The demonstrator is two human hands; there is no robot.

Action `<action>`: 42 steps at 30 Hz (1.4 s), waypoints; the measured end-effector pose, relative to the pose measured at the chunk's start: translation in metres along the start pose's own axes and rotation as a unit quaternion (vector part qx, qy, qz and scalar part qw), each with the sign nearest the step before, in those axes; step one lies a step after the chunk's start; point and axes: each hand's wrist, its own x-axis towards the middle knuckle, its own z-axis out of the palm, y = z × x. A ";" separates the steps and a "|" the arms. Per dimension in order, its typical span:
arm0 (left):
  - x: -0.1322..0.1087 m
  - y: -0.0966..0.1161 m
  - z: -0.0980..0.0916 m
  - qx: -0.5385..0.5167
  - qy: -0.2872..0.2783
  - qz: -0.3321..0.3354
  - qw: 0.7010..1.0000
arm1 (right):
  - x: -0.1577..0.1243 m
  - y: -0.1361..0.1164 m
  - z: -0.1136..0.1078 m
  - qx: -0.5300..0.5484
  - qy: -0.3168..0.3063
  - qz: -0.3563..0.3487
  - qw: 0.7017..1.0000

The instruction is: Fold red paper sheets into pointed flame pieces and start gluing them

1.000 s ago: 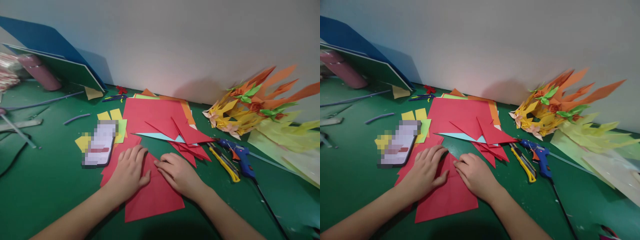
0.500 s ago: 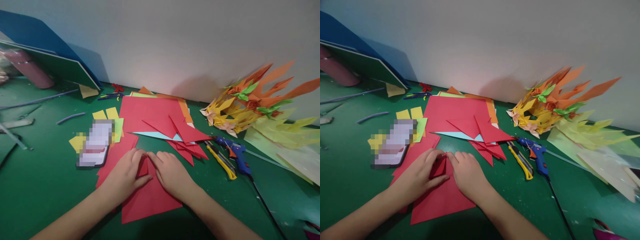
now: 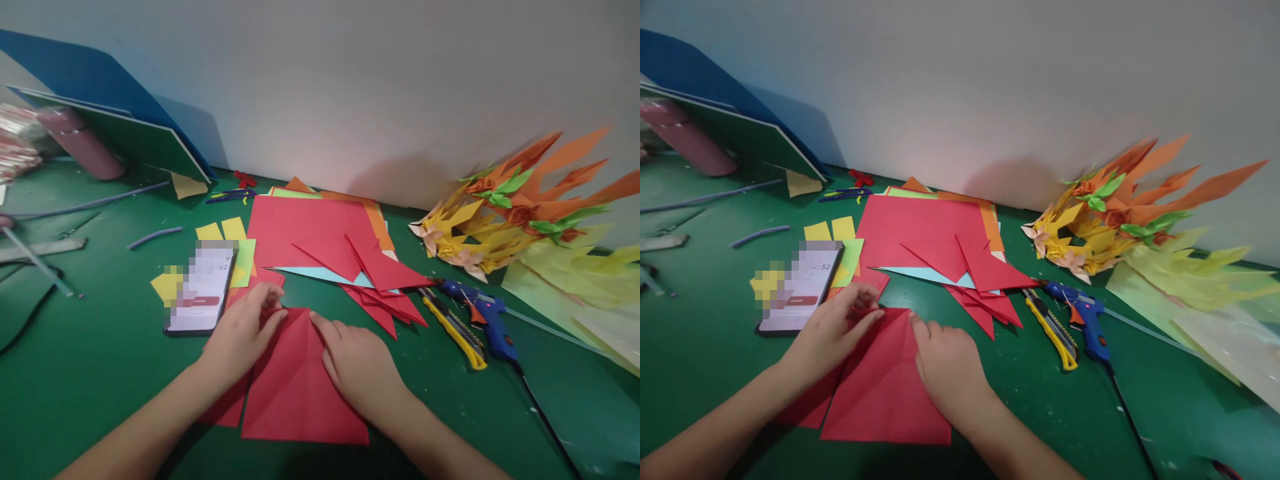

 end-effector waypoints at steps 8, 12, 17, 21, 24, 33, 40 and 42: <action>0.004 0.000 -0.003 -0.051 -0.014 -0.023 0.998 | -0.001 0.008 0.014 0.004 0.118 -0.039 0.992; 0.006 -0.001 -0.006 -0.086 -0.020 -0.027 0.996 | 0.001 0.008 0.008 0.007 0.084 -0.057 0.995; 0.008 -0.001 -0.008 -0.084 -0.020 -0.026 0.996 | 0.003 0.005 0.002 0.003 0.038 -0.046 0.998; 0.007 -0.001 -0.010 -0.083 -0.042 -0.030 0.995 | 0.002 0.006 0.004 0.002 0.042 -0.053 0.998; 0.007 -0.001 -0.012 -0.085 -0.051 -0.033 0.995 | 0.002 0.008 0.005 -0.010 0.034 -0.061 0.997; 0.005 0.000 -0.009 -0.014 -0.032 -0.022 0.999 | 0.001 0.012 0.011 -0.010 0.088 -0.063 0.994; -0.001 0.003 -0.001 0.032 -0.041 0.033 0.998 | 0.002 0.019 0.021 0.006 0.165 -0.107 0.980; -0.001 0.003 0.000 0.042 -0.044 0.060 0.996 | 0.003 0.019 0.023 0.003 0.176 -0.116 0.977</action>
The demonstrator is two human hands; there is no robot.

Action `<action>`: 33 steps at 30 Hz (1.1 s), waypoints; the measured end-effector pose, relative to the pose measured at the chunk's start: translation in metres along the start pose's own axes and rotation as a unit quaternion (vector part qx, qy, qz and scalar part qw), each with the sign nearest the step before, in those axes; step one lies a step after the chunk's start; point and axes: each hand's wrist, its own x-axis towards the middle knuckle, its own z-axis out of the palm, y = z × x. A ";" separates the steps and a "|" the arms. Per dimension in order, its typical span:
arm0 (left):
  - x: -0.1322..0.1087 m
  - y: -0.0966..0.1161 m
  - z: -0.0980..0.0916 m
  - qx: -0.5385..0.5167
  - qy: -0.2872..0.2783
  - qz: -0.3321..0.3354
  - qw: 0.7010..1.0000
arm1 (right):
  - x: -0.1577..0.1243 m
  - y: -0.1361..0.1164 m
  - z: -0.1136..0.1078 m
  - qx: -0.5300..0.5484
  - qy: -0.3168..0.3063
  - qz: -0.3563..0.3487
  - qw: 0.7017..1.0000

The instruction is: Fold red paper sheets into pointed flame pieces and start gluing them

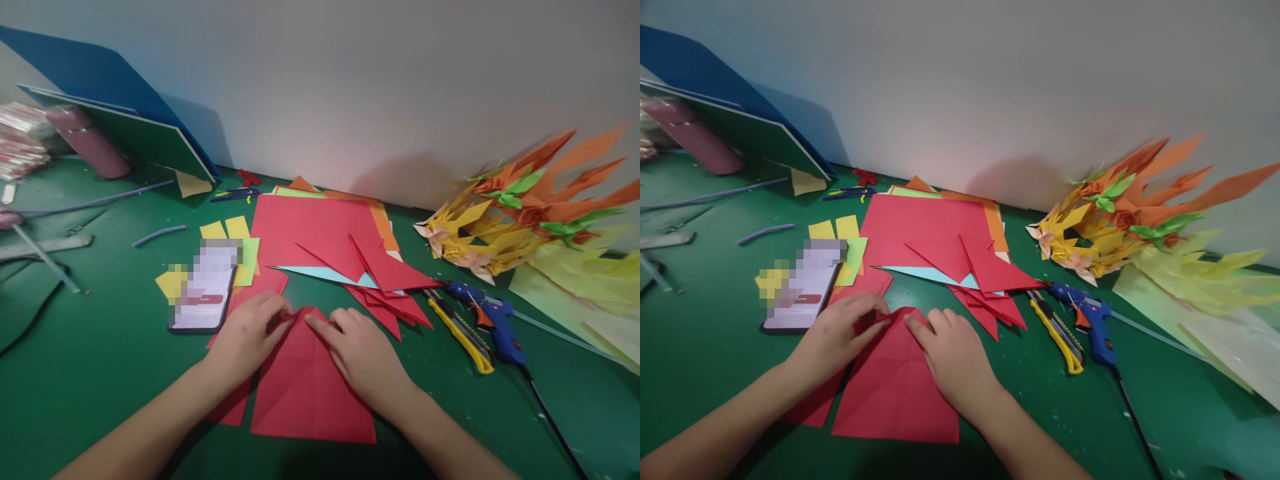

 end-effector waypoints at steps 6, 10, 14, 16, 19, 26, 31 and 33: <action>0.003 -0.004 -0.005 0.029 -0.024 0.109 0.993 | 0.001 0.000 0.000 0.026 -0.020 0.010 0.999; 0.003 -0.006 -0.008 0.064 -0.055 0.152 0.985 | 0.002 0.000 -0.001 0.064 -0.017 0.023 0.998; 0.002 -0.008 -0.010 0.066 -0.082 0.160 0.981 | 0.001 0.000 0.001 0.085 -0.002 0.036 0.996; 0.002 -0.008 -0.011 0.071 -0.087 0.174 0.978 | 0.001 0.001 0.001 0.080 -0.002 0.032 0.996; 0.002 -0.007 -0.010 0.073 -0.086 0.183 0.977 | 0.002 0.001 0.001 0.075 -0.014 0.027 0.997; 0.003 -0.005 -0.009 0.048 -0.062 0.171 0.982 | 0.002 0.001 -0.001 0.077 -0.025 0.032 0.996; 0.002 -0.006 -0.010 0.056 -0.080 0.189 0.977 | 0.002 0.001 -0.001 0.062 -0.034 0.029 0.997; 0.001 -0.007 -0.010 0.057 -0.085 0.193 0.976 | 0.002 0.001 -0.001 0.059 -0.036 0.029 0.997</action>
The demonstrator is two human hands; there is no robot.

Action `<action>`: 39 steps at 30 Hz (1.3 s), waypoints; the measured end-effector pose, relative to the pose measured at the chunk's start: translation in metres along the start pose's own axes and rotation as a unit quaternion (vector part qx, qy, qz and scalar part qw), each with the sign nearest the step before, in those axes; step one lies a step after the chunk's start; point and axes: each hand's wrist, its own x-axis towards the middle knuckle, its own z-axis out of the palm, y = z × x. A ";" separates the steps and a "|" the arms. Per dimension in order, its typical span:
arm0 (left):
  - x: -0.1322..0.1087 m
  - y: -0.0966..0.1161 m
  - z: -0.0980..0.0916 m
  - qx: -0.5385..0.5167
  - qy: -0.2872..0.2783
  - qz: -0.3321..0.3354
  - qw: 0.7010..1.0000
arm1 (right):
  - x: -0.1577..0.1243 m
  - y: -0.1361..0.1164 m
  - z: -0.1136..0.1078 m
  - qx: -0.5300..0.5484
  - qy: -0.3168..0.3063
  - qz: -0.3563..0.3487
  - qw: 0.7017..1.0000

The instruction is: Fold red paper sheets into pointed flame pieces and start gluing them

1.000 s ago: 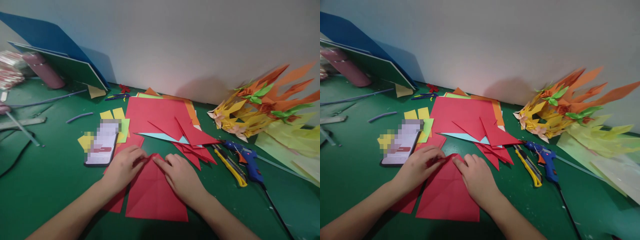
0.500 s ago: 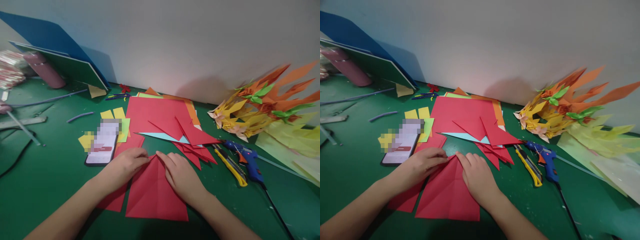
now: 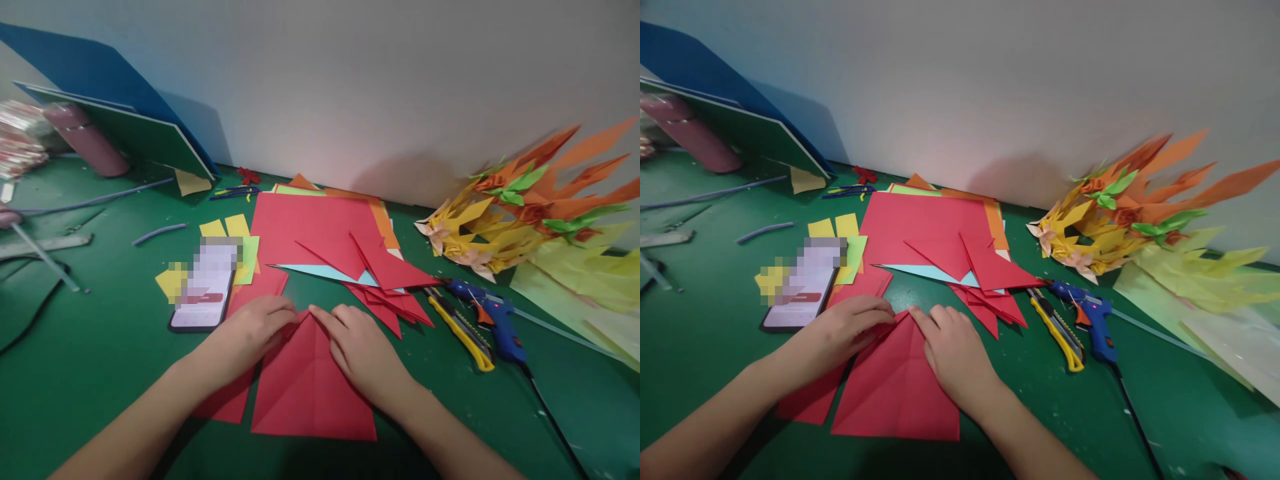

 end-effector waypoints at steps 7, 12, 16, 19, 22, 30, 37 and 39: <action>0.000 -0.004 -0.002 0.013 -0.019 -0.004 1.000 | 0.001 0.001 0.002 -0.017 0.005 -0.013 1.000; 0.000 -0.008 -0.003 0.011 -0.031 -0.004 0.999 | 0.000 0.001 0.002 -0.020 0.007 -0.016 1.000; -0.001 -0.010 -0.005 0.010 -0.035 0.015 0.999 | 0.000 0.001 0.003 -0.021 0.001 -0.015 1.000; -0.001 -0.011 -0.005 0.013 -0.042 0.024 0.999 | 0.001 0.001 0.002 -0.021 0.000 -0.012 1.000; -0.002 -0.011 -0.005 0.026 -0.044 0.041 0.998 | 0.001 0.001 0.002 -0.022 -0.002 -0.015 1.000; -0.001 -0.011 -0.006 0.063 -0.063 0.083 0.993 | 0.001 0.002 0.002 -0.021 0.010 -0.020 1.000; -0.001 -0.011 -0.006 0.096 -0.056 0.108 0.988 | 0.001 0.002 0.002 -0.022 0.008 -0.019 1.000; -0.001 -0.010 -0.007 0.110 -0.060 0.117 0.985 | 0.001 0.002 0.002 -0.022 0.010 -0.021 0.999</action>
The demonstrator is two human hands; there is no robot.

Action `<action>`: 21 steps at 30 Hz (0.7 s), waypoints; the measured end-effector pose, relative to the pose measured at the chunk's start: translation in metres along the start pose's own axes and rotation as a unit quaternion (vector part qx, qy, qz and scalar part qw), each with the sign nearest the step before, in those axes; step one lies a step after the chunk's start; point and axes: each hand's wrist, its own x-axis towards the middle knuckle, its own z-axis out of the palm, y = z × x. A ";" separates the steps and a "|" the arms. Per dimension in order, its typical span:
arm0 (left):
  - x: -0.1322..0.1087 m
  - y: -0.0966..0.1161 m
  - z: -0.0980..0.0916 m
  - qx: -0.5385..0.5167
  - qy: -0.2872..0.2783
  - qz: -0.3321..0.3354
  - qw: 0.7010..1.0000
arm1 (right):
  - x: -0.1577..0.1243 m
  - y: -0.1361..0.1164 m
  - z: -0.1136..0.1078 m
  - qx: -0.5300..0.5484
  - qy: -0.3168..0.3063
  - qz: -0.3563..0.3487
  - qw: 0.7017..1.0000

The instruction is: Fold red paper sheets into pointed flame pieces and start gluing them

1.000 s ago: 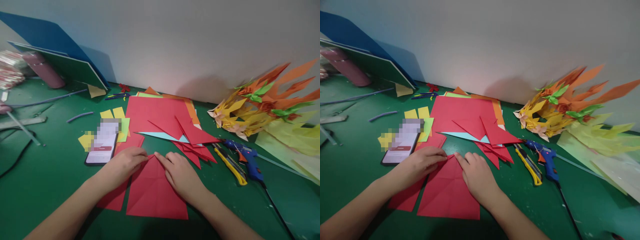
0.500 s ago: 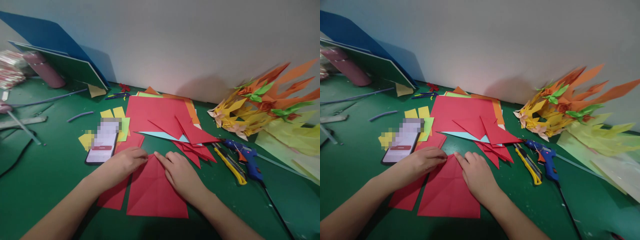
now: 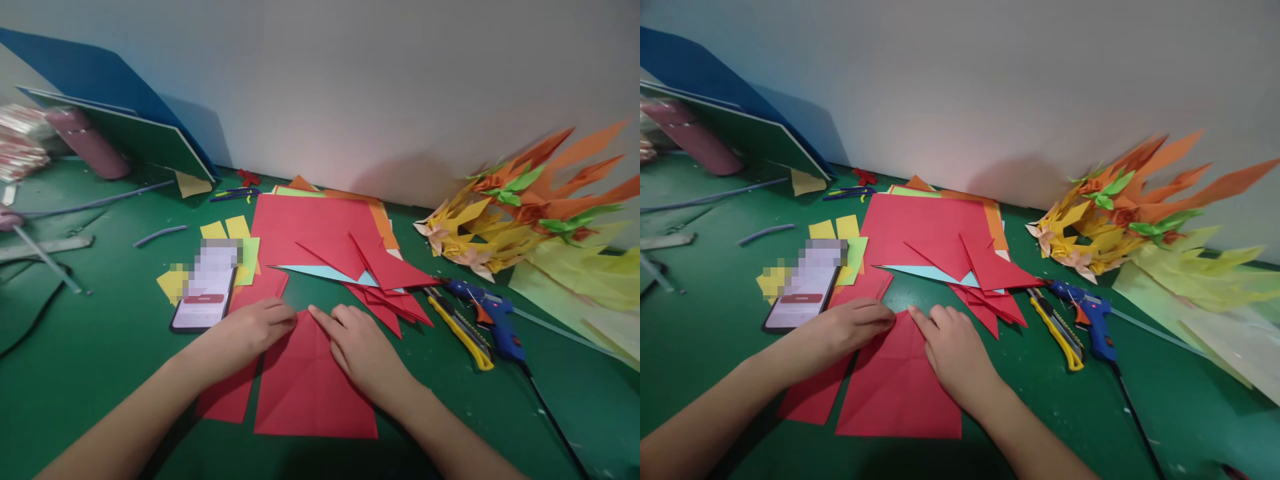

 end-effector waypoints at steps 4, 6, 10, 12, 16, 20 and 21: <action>0.000 0.001 -0.002 0.001 -0.008 0.006 1.000 | -0.001 0.001 0.001 -0.002 0.005 0.000 1.000; 0.001 0.001 -0.003 -0.002 -0.017 0.002 1.000 | -0.001 0.001 0.002 -0.001 0.003 0.000 1.000; 0.000 0.000 -0.002 -0.011 -0.022 -0.011 1.000 | -0.001 0.001 0.002 -0.003 0.000 0.004 1.000; 0.000 0.000 -0.001 -0.018 -0.018 -0.019 0.999 | -0.001 0.000 0.002 -0.003 0.003 0.007 1.000; -0.001 0.000 0.003 -0.033 -0.003 -0.020 0.999 | -0.001 -0.002 0.000 -0.007 -0.005 0.010 1.000; -0.002 0.000 0.005 -0.060 0.018 -0.024 0.998 | 0.000 -0.004 -0.003 -0.038 -0.020 0.004 0.999; -0.002 0.000 0.005 -0.064 0.020 -0.025 0.997 | 0.001 -0.005 -0.003 -0.042 -0.023 0.004 0.999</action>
